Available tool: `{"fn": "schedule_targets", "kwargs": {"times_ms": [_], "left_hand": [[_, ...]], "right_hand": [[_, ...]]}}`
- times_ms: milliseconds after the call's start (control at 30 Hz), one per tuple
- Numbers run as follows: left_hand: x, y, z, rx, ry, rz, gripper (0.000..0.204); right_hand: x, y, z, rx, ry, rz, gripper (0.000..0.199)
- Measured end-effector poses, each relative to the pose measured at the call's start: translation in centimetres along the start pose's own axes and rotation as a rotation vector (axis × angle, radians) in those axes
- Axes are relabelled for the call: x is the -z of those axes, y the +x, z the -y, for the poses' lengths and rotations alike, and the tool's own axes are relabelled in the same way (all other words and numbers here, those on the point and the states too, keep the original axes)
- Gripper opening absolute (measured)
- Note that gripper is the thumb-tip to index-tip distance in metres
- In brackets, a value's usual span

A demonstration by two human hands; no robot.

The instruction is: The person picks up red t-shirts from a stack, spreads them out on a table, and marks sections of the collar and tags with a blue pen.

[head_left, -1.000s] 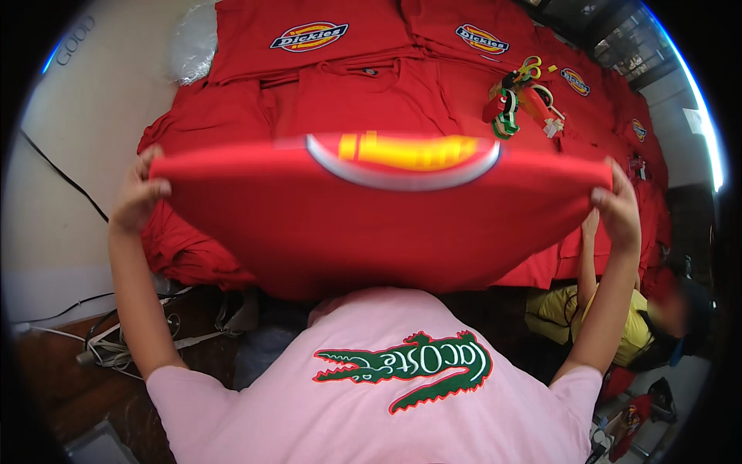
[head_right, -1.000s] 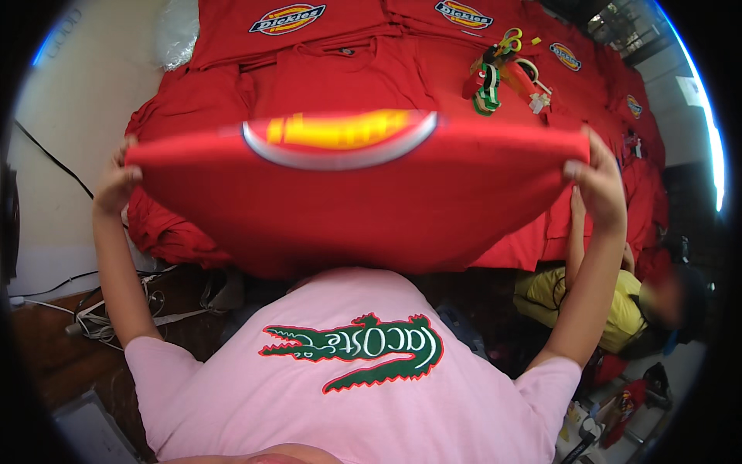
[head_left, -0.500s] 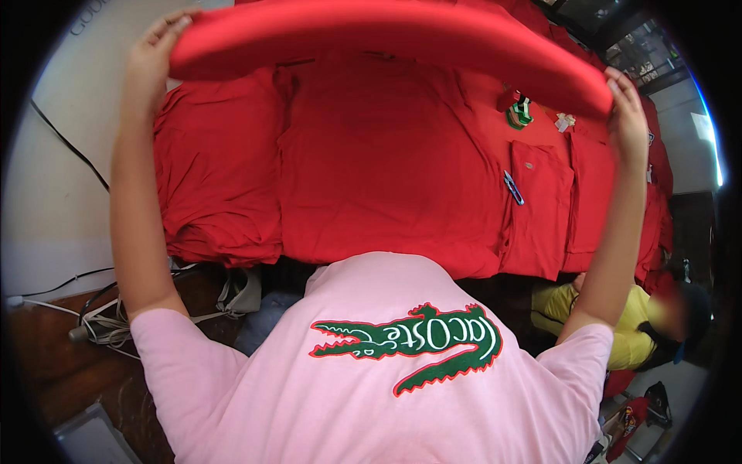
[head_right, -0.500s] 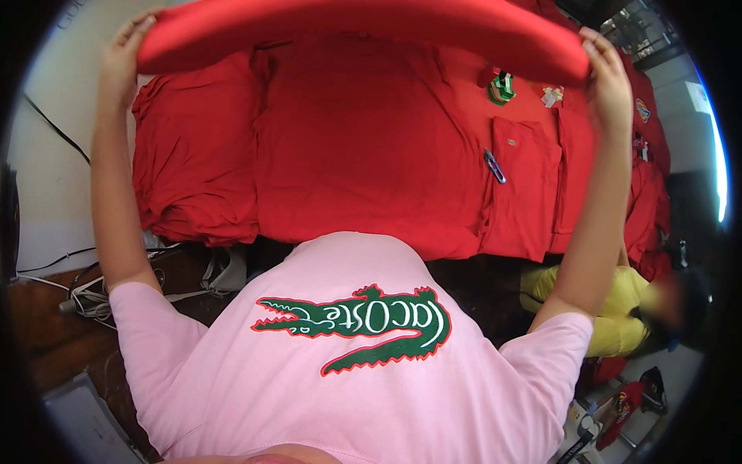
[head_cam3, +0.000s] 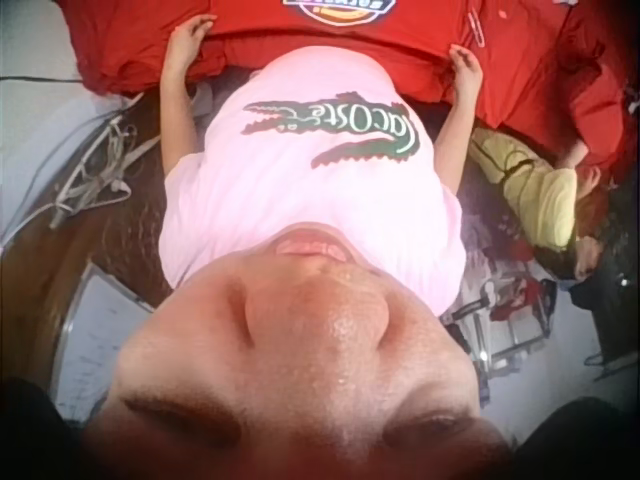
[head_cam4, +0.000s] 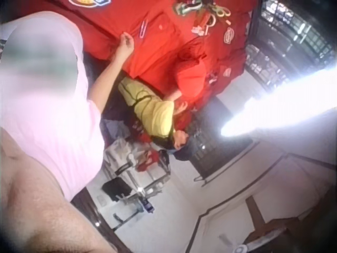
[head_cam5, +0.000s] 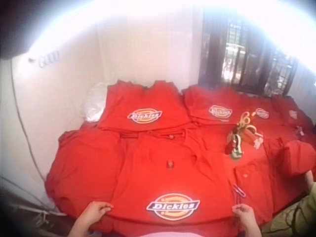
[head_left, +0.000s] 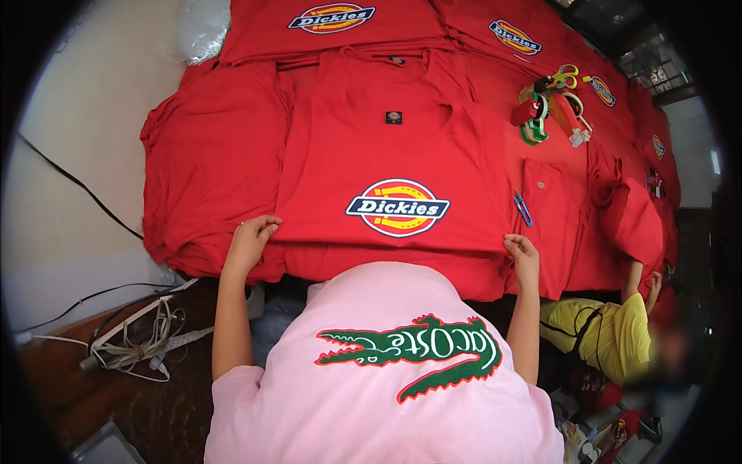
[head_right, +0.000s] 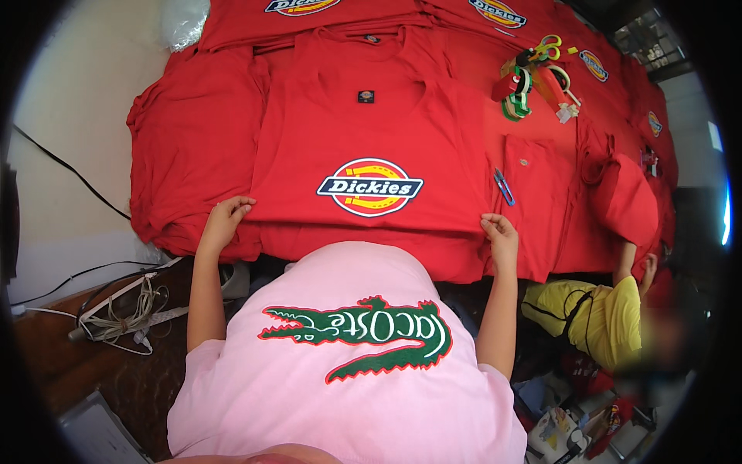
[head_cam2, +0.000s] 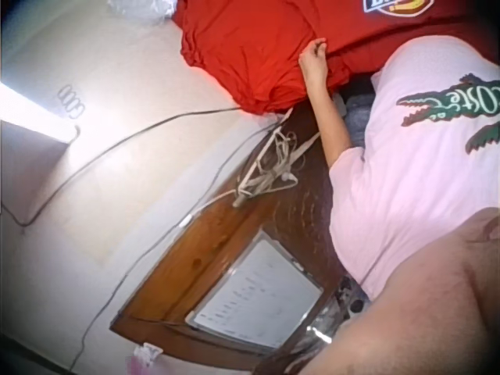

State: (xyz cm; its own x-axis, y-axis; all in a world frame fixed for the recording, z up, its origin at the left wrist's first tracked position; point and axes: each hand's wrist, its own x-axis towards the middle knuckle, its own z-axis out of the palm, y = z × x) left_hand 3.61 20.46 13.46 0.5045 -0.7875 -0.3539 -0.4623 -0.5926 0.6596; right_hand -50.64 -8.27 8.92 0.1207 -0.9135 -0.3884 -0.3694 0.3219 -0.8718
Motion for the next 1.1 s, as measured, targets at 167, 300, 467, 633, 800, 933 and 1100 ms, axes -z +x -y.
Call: {"fn": "schedule_targets", "kwargs": {"times_ms": [167,300,467,633,800,933,1100], "left_hand": [[-0.4,0.4,-3.5,-0.115,0.538,-0.168,0.024],[-6.9,4.9,-6.3,-0.419,0.341,-0.171,0.043],[-14.6,13.3,-9.3,-0.512,0.531,-0.231,0.071],[-11.6,22.0,-9.5,-0.535,0.606,-0.366,0.078],[-10.4,26.8,-10.1,-0.559,0.492,-0.377,0.073],[-11.7,24.8,-15.1,-0.442,0.306,-0.427,0.051],[-19.3,26.0,-22.5,-0.401,-0.527,0.041,0.040]], "right_hand": [[-1.4,1.0,3.6,0.556,-0.533,-0.146,0.019],[-9.2,2.9,5.3,0.790,-0.730,0.055,0.039],[-16.2,10.6,5.3,1.007,-0.994,0.165,0.060],[-19.1,17.7,9.6,0.997,-1.024,0.061,0.067],[-20.2,20.6,11.3,0.799,-0.663,0.114,0.052],[-15.6,22.6,12.0,0.403,0.317,0.030,0.033],[-13.8,24.3,11.3,0.375,0.173,-0.071,0.026]]}}
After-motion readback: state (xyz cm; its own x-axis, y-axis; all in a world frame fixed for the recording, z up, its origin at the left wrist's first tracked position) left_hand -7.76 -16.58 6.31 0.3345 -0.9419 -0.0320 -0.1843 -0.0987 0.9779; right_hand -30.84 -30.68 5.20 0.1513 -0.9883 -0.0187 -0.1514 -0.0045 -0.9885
